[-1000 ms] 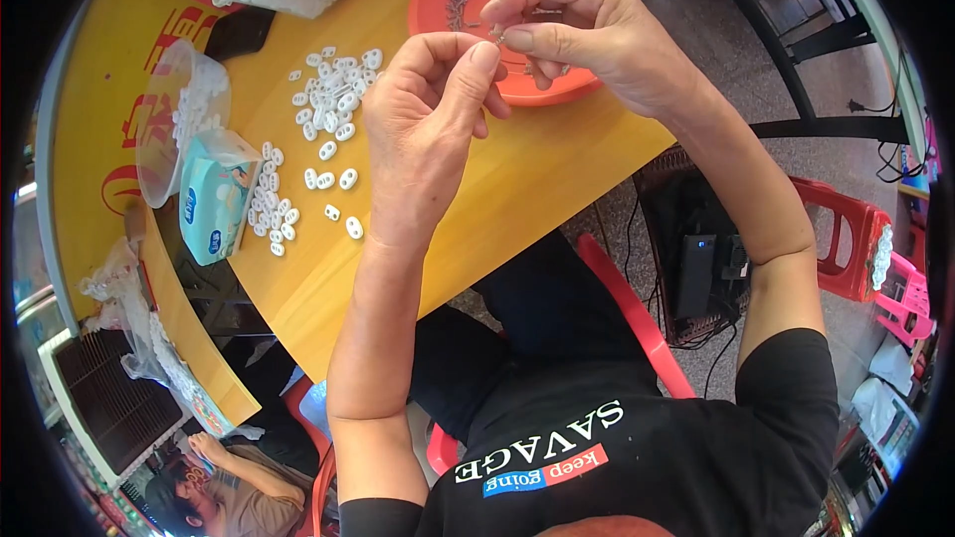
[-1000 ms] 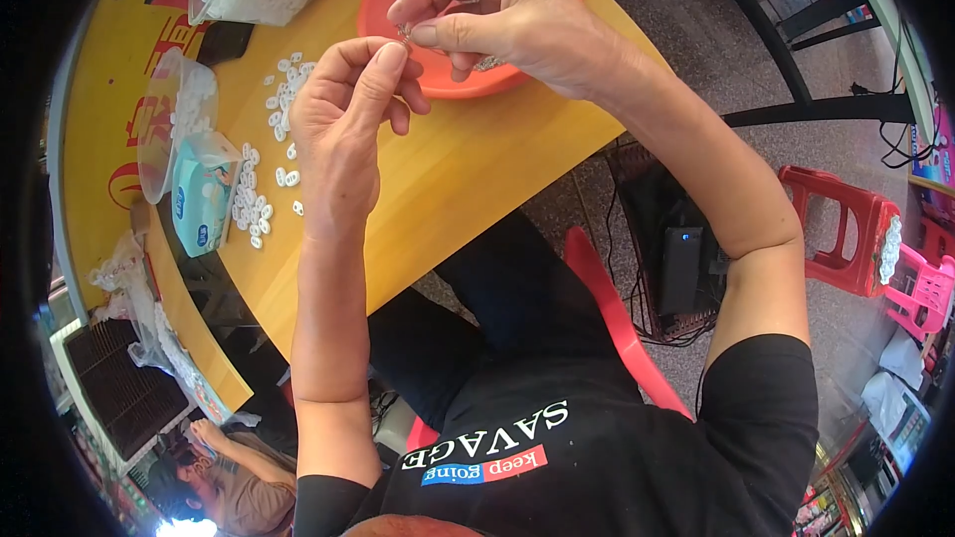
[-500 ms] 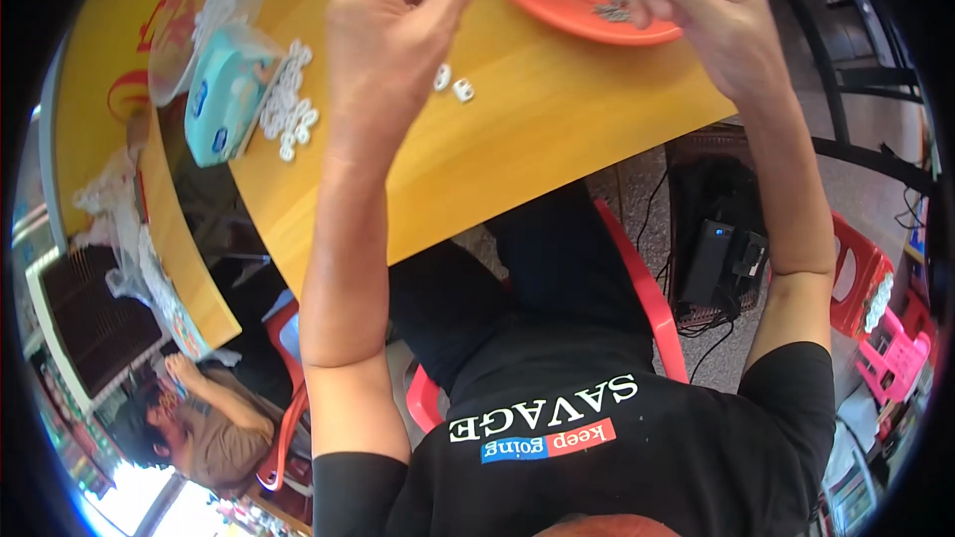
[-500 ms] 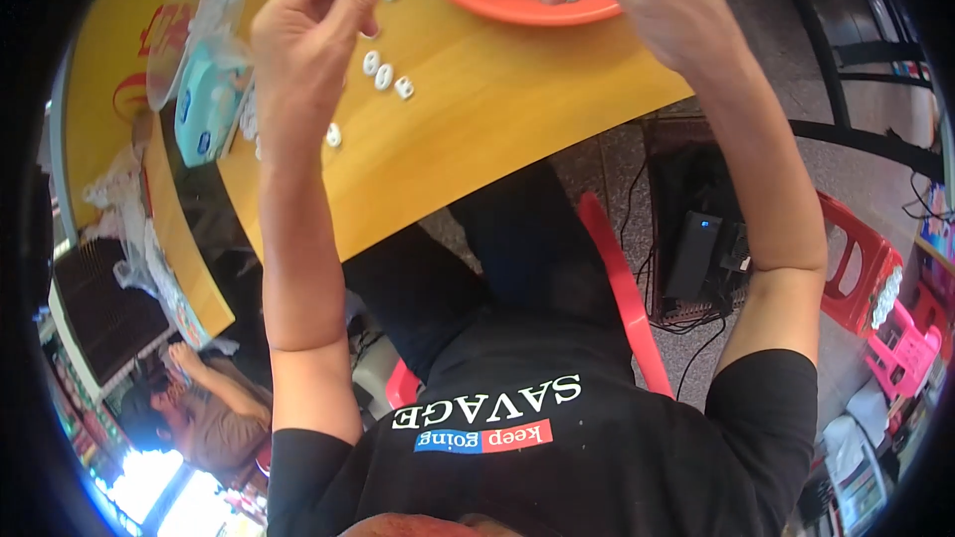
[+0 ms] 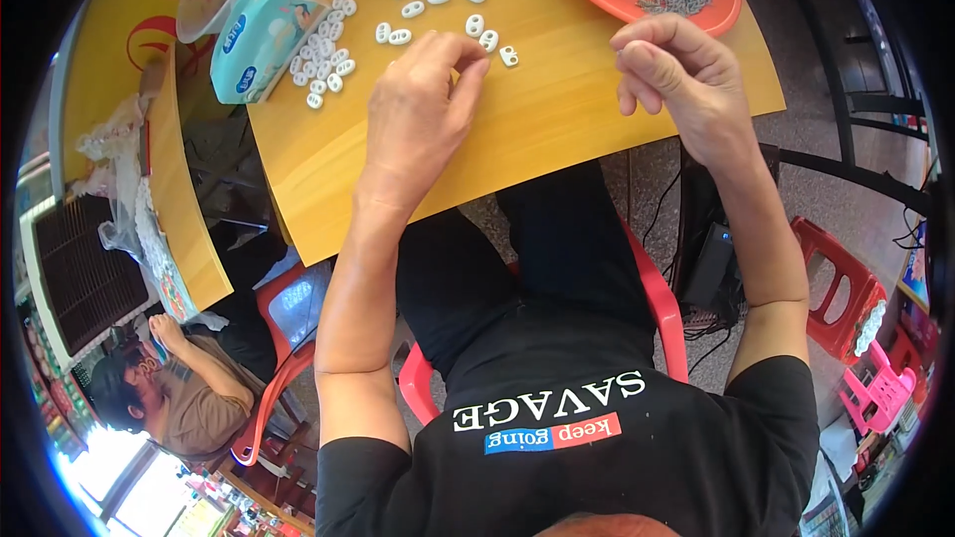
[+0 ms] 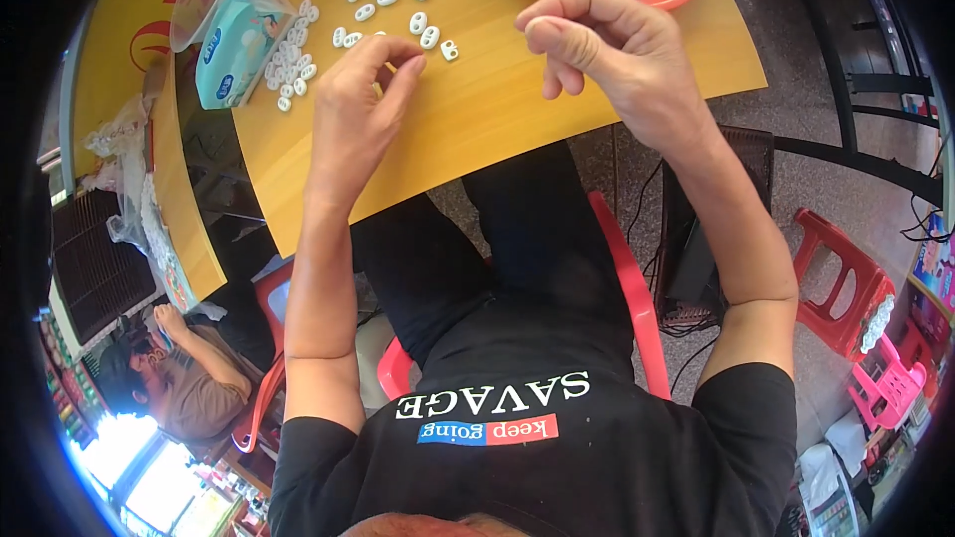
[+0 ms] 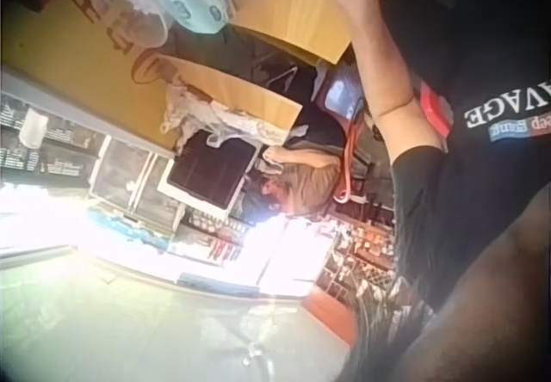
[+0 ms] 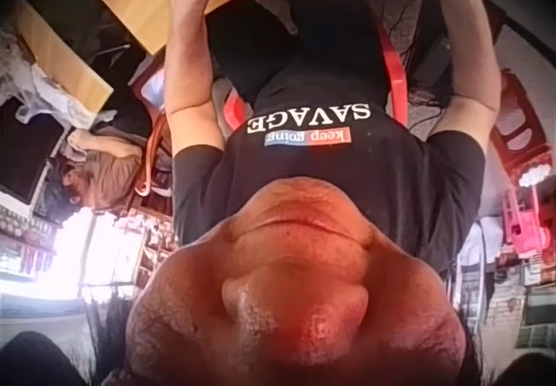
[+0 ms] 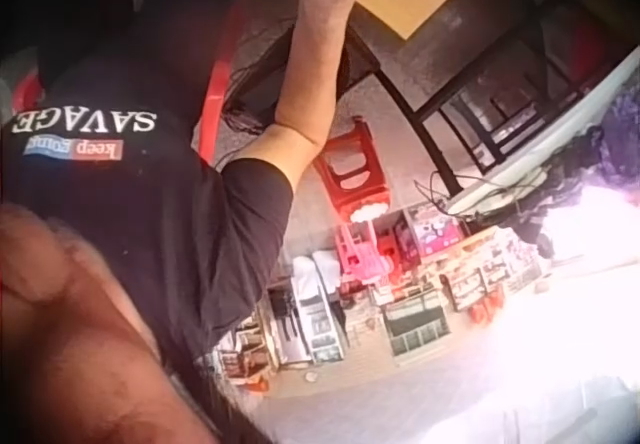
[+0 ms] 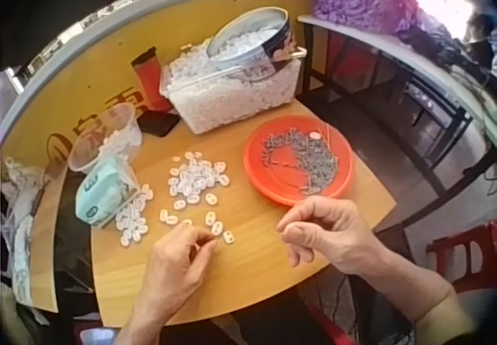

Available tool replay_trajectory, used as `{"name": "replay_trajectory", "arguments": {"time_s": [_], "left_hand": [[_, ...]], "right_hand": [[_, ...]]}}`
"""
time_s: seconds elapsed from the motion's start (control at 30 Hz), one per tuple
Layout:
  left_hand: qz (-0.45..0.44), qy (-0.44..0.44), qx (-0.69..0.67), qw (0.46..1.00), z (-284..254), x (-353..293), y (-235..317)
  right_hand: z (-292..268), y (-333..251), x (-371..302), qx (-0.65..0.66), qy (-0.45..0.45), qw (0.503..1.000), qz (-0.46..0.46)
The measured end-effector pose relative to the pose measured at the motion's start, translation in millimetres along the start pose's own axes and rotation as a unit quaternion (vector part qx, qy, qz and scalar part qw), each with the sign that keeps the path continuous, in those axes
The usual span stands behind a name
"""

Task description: Manually attaching metal split rings to small white plastic components.

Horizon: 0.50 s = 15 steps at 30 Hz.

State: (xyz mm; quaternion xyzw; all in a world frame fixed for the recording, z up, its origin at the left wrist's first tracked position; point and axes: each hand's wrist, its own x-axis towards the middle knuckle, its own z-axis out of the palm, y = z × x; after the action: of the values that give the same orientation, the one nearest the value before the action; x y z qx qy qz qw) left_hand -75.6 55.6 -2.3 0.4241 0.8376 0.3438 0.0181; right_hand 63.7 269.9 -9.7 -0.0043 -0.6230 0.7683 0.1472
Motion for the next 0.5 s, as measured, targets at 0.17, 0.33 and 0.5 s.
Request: {"name": "replay_trajectory", "arguments": {"time_s": [0.17, 0.33, 0.5], "left_hand": [[0.008, 0.005, -0.004, 1.000, 11, -1, 5], [-0.087, -0.009, -0.280, 0.956, 28, -21, 36], [-0.077, 0.021, -0.352, 0.932, 39, -37, 43]], "right_hand": [[12, 1, -7, -0.020, 0.007, 0.994, 0.108], [18, 6, -12, 0.009, 0.005, 0.992, 0.127], [25, 0, -13, 0.019, -0.001, 0.987, 0.157]]}}
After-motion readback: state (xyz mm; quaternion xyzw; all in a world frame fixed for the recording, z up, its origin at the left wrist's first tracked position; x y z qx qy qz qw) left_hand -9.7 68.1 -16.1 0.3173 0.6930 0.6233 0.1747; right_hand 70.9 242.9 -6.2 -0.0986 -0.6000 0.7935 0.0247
